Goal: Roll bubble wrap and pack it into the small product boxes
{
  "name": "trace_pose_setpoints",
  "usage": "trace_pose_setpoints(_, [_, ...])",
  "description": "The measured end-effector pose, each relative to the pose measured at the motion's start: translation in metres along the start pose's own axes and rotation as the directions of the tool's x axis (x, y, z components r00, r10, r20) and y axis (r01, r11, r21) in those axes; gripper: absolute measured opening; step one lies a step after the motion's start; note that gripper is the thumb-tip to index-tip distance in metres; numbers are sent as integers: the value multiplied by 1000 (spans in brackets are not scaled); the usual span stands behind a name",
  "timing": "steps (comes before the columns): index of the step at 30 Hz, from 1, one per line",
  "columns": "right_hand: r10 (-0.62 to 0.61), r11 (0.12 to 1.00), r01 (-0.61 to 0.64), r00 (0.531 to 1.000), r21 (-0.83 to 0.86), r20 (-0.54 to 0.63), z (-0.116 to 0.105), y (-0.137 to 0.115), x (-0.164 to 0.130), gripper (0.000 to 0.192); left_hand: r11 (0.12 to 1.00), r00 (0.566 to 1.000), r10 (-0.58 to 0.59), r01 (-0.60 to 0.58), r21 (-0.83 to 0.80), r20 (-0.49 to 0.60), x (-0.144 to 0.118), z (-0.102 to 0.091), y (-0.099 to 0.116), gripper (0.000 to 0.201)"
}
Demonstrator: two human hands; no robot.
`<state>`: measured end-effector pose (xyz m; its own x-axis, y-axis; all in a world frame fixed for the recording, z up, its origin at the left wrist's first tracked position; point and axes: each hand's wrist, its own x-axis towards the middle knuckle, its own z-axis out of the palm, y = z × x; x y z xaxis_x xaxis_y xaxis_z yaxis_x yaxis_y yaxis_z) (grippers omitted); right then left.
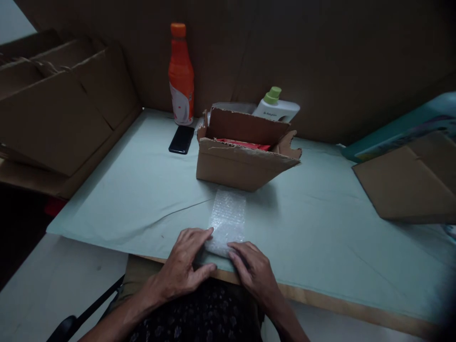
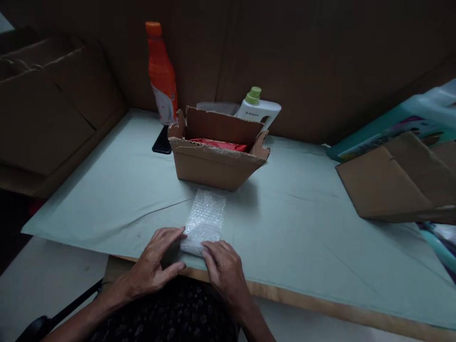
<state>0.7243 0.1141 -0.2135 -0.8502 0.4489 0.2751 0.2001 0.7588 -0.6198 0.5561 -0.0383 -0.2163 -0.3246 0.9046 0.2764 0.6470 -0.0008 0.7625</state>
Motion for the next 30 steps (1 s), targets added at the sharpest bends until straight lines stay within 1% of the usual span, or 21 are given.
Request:
trace_pose_setpoints(1, [18,1000,-18,1000,-2,-7,-1,1,2,20,1000,1000,-23,23,13,-9,1,2,0,58])
trace_pose_setpoints(3, [8,997,-15,996,-81,-93,-4,3,6,23,994,996,-71,75,85,-53,8,10,-4,49])
trace_pose_setpoints(5, [-47,980,8,981,-201,-190,-8,3,6,26,979,992,-94,108,171,-86,17,17,-9,44])
trace_pose_setpoints(6, [-81,970,32,977,-241,-195,-10,3,6,28,971,991,-98,115,211,-89,21,20,-11,42])
trace_pose_setpoints(7, [-110,963,65,981,-262,-162,-11,3,5,29,962,991,-102,120,245,-86,24,21,-12,41])
trace_pose_setpoints(9, [-150,955,134,988,-266,-40,-11,2,3,31,955,991,-92,115,273,-95,27,19,-12,38])
trace_pose_setpoints(11, [-159,954,162,987,-253,35,-8,3,3,30,969,994,-48,69,237,-96,23,15,-10,40])
trace_pose_setpoints(13, [-129,971,134,991,-198,41,-6,4,6,29,987,998,23,-13,162,-64,17,9,-5,48])
trace_pose_setpoints(14, [-110,983,116,993,-143,49,-6,5,7,29,991,998,51,-46,129,-39,14,7,-2,52])
trace_pose_setpoints(16, [-83,995,87,993,-42,81,-9,7,10,30,995,998,57,-57,86,1,10,6,1,54])
trace_pose_setpoints(17, [-78,996,80,994,-32,73,-11,8,11,30,996,999,39,-39,84,6,11,7,2,53])
trace_pose_setpoints(19, [-80,991,78,997,-111,-14,-17,10,11,29,992,1000,-11,11,126,0,19,11,-1,48])
trace_pose_setpoints(21, [-111,970,87,989,-225,-94,-20,10,11,28,976,999,-49,49,211,-4,32,15,-6,43])
trace_pose_setpoints(22, [-132,959,104,987,-264,-91,-20,10,11,28,965,998,-69,68,254,-7,38,16,-9,41])
trace_pose_setpoints(24, [-160,941,149,987,-305,-12,-16,9,11,31,951,993,-112,116,287,-32,47,17,-13,39])
trace_pose_setpoints(25, [-165,935,165,986,-315,26,-13,9,12,31,954,989,-136,146,263,-57,48,17,-14,39])
trace_pose_setpoints(26, [-160,935,165,986,-313,44,-10,10,14,30,962,982,-171,185,201,-85,46,17,-14,41])
trace_pose_setpoints(27, [-137,946,141,990,-293,37,-7,10,17,29,966,968,-225,236,105,-109,43,17,-13,44])
trace_pose_setpoints(28, [-96,963,95,995,-251,8,-4,10,19,28,956,949,-292,292,-18,-120,38,17,-12,48])
trace_pose_setpoints(29, [-40,982,33,999,-184,-33,-2,10,22,27,927,926,-362,344,-153,-110,33,18,-9,54])
trace_pose_setpoints(30, [31,995,-37,998,-95,-63,0,9,25,26,877,903,-424,387,-285,-77,27,19,-7,60])
